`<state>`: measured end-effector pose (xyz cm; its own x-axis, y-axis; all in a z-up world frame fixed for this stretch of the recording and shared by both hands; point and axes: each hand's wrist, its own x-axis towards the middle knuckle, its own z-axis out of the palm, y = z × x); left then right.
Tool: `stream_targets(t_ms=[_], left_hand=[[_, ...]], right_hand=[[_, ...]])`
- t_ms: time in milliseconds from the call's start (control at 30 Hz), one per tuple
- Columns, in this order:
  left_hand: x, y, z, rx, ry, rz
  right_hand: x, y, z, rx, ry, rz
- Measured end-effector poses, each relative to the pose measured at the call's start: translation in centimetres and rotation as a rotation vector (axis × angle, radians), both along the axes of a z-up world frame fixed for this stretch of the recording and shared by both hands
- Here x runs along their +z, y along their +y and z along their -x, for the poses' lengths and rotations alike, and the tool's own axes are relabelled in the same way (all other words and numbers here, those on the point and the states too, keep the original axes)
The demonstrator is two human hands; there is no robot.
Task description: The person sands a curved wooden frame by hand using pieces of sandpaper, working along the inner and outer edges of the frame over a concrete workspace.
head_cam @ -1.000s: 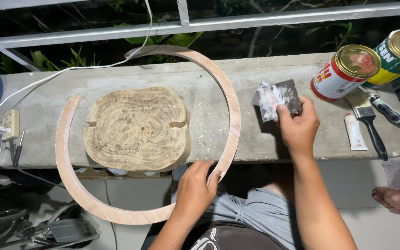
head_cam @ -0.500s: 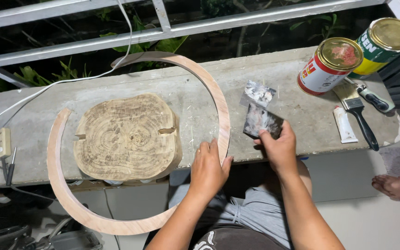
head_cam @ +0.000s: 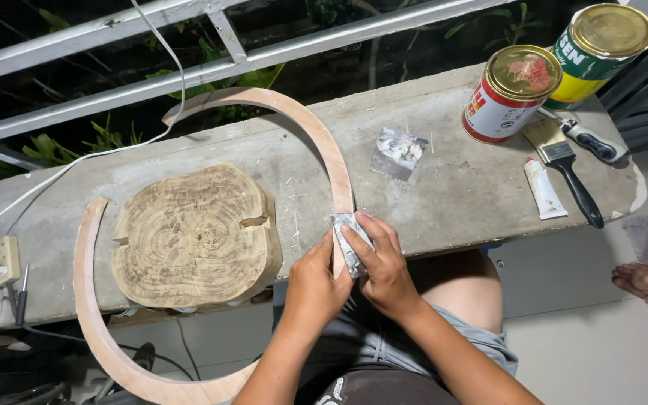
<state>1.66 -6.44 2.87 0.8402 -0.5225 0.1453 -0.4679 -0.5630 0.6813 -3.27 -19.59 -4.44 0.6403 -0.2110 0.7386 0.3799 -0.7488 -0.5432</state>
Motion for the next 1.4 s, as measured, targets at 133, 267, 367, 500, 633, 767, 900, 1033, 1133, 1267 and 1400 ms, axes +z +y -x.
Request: stream_targets(t_ms=[133,267,367,500,633,767,900,1033,1133,1267,1400], left_hand=[[0.1,1.2,0.6,-0.071,-0.063,0.058],[0.3,1.8,1.2,-0.054,-0.108,0.033],[0.5,2.4,1.6,-0.052,-0.122,0.035],[1.2,2.8,2.3,-0.068,-0.144,0.068],[1.6,3.1,2.8,-0.072,-0.122,0.084],[0.8,3.6,3.7,-0.045,-0.106,0.057],[0.3,4.0,4.2,-0.046,-0.085,0.04],[-0.6,4.5,4.8,-0.041,-0.104,0.047],[-0.9,4.8,5.2,-0.062,-0.173,0.059],[-0.7,5.1,5.6,-0.089,-0.215,0.055],[-1.0,5.4,6.1,-0.13,-0.26,0.088]], right_hand=[[1.5,-1.2,-0.7,0.043,0.066,0.077],[2.6,-1.0,-0.8,0.059,0.019,-0.017],[2.2,-1.0,-0.8,0.095,-0.027,-0.033],[3.2,-1.6,-1.1,0.114,-0.009,-0.133],[3.8,-1.2,-0.3,0.127,-0.1,-0.02],[3.4,-3.1,-2.0,0.118,-0.001,-0.112],[4.9,-4.0,-2.2,0.124,0.064,-0.15],[5.2,-4.8,-2.5,0.145,0.103,-0.156],[5.4,-5.6,-4.9,0.173,0.183,-0.215],[6.4,-6.7,-7.6,0.166,0.218,-0.212],[7.1,-6.8,-6.6,0.218,0.18,-0.21]])
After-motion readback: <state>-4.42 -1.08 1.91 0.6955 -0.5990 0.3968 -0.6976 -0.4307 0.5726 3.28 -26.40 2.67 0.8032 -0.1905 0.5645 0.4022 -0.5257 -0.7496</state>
